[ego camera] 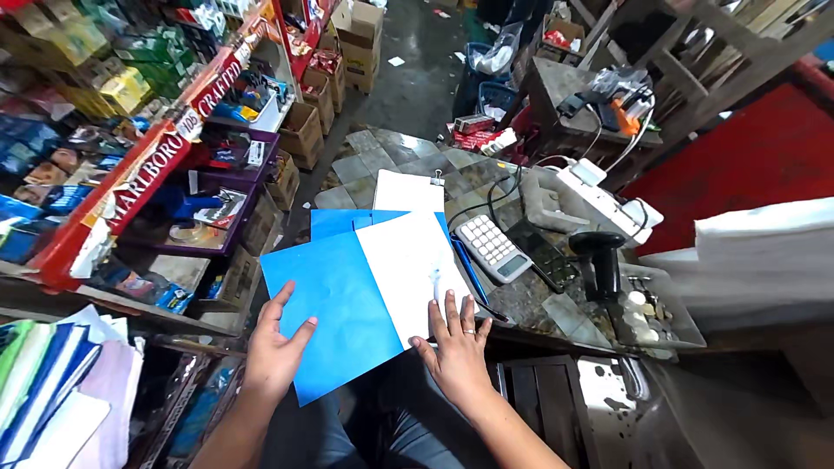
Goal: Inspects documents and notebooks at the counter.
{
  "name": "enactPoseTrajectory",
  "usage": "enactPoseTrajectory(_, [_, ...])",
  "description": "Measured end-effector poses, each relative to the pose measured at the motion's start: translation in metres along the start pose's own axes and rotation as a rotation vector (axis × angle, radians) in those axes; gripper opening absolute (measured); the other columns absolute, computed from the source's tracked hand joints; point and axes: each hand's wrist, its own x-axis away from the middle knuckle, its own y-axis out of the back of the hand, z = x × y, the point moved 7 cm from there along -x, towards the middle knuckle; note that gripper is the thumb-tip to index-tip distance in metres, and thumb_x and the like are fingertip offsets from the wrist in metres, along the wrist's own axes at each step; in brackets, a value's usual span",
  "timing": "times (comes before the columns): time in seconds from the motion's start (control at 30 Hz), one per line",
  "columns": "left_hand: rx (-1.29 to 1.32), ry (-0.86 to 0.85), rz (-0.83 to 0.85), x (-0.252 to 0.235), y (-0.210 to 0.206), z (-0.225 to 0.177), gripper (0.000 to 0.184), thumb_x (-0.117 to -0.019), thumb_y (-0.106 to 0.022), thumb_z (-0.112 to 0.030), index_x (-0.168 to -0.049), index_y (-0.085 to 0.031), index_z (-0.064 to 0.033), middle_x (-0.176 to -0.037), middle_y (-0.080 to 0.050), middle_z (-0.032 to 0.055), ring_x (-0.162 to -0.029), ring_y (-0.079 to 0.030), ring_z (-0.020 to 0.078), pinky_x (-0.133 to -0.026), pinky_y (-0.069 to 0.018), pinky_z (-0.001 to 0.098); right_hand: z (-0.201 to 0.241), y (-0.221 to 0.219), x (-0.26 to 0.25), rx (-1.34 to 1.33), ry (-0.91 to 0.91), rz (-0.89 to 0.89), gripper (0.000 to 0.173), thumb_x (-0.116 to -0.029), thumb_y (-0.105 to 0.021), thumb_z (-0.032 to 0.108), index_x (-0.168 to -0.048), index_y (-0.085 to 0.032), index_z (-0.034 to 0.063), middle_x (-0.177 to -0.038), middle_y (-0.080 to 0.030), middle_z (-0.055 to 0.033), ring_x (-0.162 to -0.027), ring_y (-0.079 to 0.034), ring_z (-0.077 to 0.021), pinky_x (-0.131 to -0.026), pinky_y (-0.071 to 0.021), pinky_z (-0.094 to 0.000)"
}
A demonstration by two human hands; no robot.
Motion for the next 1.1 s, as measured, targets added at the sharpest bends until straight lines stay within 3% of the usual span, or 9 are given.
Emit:
enactPoseTrajectory(0.3, [0.019, -0.021, -0.027, 0.002, 0.001, 0.0, 0.035, -0.092, -0.065, -0.014, -0.126, -0.069, -0.004, -0.134, -0.065, 0.0119, -0.129, -0.056, 0.0161, -0.107, -0.0448, 0.032, 0.011, 0.005, -0.002, -0.07, -0.005, 0.047, 0.077, -0.1015, -0.04, 0.064, -0.154, -0.047, 0.0078, -0.165, -0.034, -0.0173, -0.151, -0.022, -0.0538, -0.112, -0.0091, -0.0824])
enactPoseTrajectory(0.37, [0.063, 0.006, -0.045, 0.002, 0.001, 0.0, 0.033, -0.1026, -0.052, -0.02, -0.124, -0.069, -0.0024, -0.13, -0.067, 0.0096, -0.123, -0.06, 0.0105, -0.104, -0.0478, 0.0271, 0.034, 0.011, 0.001, -0.152, 0.12, 0.015, 0.07, -0.1027, -0.045, 0.056, -0.152, -0.05, 0.0075, -0.162, -0.04, -0.0168, -0.147, -0.031, -0.0547, -0.11, -0.0174, -0.0823])
enactPoseTrajectory(0.5, [0.251, 0.153, -0.073, 0.006, 0.0, 0.0, 0.072, -0.1106, -0.008, -0.043, -0.126, -0.06, 0.0033, -0.125, -0.068, 0.0052, -0.117, -0.062, 0.005, -0.103, -0.0492, 0.0287, 0.102, 0.002, 0.029, -0.327, 0.621, 0.182, 0.049, -0.1027, -0.055, 0.043, -0.143, -0.061, 0.0149, -0.154, -0.053, -0.0079, -0.143, -0.044, -0.0465, -0.108, -0.0285, -0.0798])
enactPoseTrajectory(0.57, [0.292, 0.176, -0.106, 0.006, 0.002, 0.0, 0.052, -0.1125, -0.027, -0.037, -0.12, -0.061, 0.0014, -0.104, -0.071, 0.0009, -0.095, -0.069, 0.0022, -0.087, -0.0587, 0.0251, 0.114, 0.0, 0.039, -0.474, 0.736, 0.273, 0.036, -0.102, -0.06, 0.033, -0.128, -0.072, 0.0111, -0.135, -0.068, -0.006, -0.137, -0.054, -0.038, -0.112, -0.0261, -0.0777])
enactPoseTrajectory(0.67, [0.293, 0.193, -0.1, 0.001, 0.005, 0.005, 0.017, -0.1044, -0.057, -0.013, -0.1, -0.068, -0.0009, -0.084, -0.074, 0.0019, -0.073, -0.072, 0.0059, -0.068, -0.0618, 0.0237, 0.08, 0.014, 0.025, -0.585, 0.554, -0.026, 0.026, -0.1011, -0.061, 0.03, -0.101, -0.078, 0.0105, -0.103, -0.076, -0.0057, -0.113, -0.068, -0.0241, -0.109, -0.0453, -0.0535])
enactPoseTrajectory(0.73, [0.292, 0.2, -0.088, 0.0, 0.007, 0.008, 0.015, -0.1035, -0.058, -0.01, -0.1, -0.069, -0.0005, -0.085, -0.074, 0.0025, -0.074, -0.072, 0.0063, -0.069, -0.0617, 0.0234, 0.042, 0.027, 0.01, -0.384, 0.297, -0.218, 0.036, -0.0992, -0.061, 0.04, -0.111, -0.076, 0.009, -0.114, -0.07, -0.0148, -0.116, -0.063, -0.0356, -0.1, -0.048, -0.0564])
enactPoseTrajectory(0.8, [0.304, 0.195, -0.084, -0.002, 0.008, 0.011, 0.018, -0.1047, -0.056, -0.011, -0.101, -0.069, -0.0003, -0.085, -0.074, 0.0024, -0.074, -0.072, 0.0065, -0.07, -0.0617, 0.0232, 0.009, 0.03, 0.002, -0.14, 0.072, -0.184, 0.067, -0.0973, -0.054, 0.058, -0.14, -0.063, 0.0068, -0.145, -0.053, -0.0295, -0.139, -0.041, -0.0574, -0.108, -0.029, -0.0782])
enactPoseTrajectory(0.87, [0.34, 0.197, -0.082, -0.005, 0.007, 0.014, 0.017, -0.1052, -0.055, -0.011, -0.105, -0.068, 0.0008, -0.087, -0.075, 0.0034, -0.077, -0.073, 0.0077, -0.071, -0.0621, 0.0238, -0.01, 0.024, 0.001, 0.0, -0.032, -0.097, 0.086, -0.0949, -0.043, 0.073, -0.153, -0.049, 0.0089, -0.158, -0.035, -0.0335, -0.145, -0.023, -0.0639, -0.108, -0.015, -0.0845])
enactPoseTrajectory(1.1, [0.473, 0.191, -0.075, -0.012, 0.014, 0.02, 0.025, -0.1003, -0.057, 0.001, -0.125, -0.057, 0.0021, -0.102, -0.073, 0.0075, -0.083, -0.073, 0.0105, -0.07, -0.0613, 0.0245, -0.012, 0.007, 0.011, 0.076, -0.011, -0.027, 0.078, -0.0955, -0.033, 0.076, -0.151, -0.054, 0.0255, -0.161, -0.031, -0.0317, -0.147, -0.019, -0.0635, -0.106, -0.0108, -0.0864])
